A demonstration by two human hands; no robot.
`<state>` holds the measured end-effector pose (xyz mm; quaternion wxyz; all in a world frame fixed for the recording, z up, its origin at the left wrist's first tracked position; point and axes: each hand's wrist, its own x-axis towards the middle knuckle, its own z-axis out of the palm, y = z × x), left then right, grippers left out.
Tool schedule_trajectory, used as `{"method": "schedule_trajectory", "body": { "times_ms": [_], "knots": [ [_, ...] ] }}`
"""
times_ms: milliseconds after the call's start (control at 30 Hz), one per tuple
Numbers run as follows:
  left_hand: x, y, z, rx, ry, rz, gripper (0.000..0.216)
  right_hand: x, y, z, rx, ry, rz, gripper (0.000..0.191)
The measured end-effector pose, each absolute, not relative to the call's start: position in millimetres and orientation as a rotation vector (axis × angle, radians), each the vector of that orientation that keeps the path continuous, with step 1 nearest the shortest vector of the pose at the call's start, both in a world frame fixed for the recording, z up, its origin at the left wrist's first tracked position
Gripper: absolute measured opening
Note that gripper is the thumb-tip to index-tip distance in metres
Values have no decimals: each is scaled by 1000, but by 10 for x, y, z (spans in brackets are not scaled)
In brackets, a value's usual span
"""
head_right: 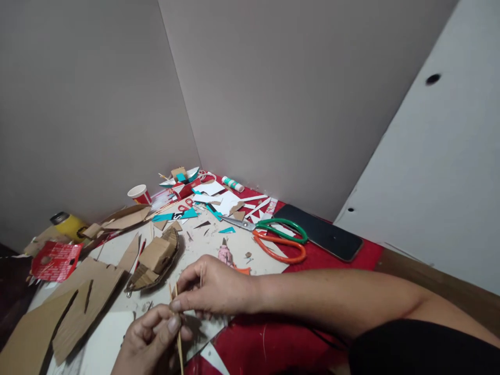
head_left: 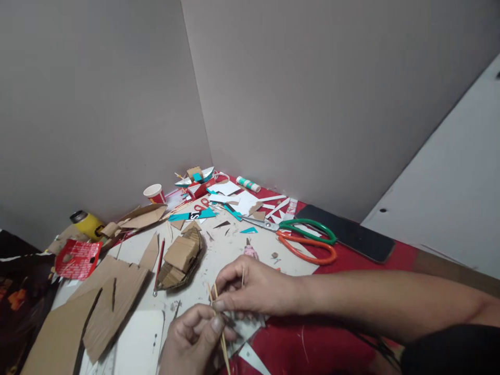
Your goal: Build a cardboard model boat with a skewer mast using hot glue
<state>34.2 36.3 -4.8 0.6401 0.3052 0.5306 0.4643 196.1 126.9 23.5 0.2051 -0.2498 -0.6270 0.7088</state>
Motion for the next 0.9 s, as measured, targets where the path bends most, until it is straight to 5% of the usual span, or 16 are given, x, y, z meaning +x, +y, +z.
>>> {"method": "schedule_trajectory", "body": {
  "times_ms": [233, 567, 900],
  "knots": [
    [368, 360, 9, 608, 1219, 1159, 33, 1973, 1221, 215, -648, -2033, 1519, 20],
    [348, 424, -15, 612, 1191, 1186, 34, 1939, 1226, 337, -782, -1721, 1791, 14],
    [369, 357, -124, 807, 1196, 1165, 56, 1977, 1183, 293, -755, -2184, 1510, 14]
  ]
}}
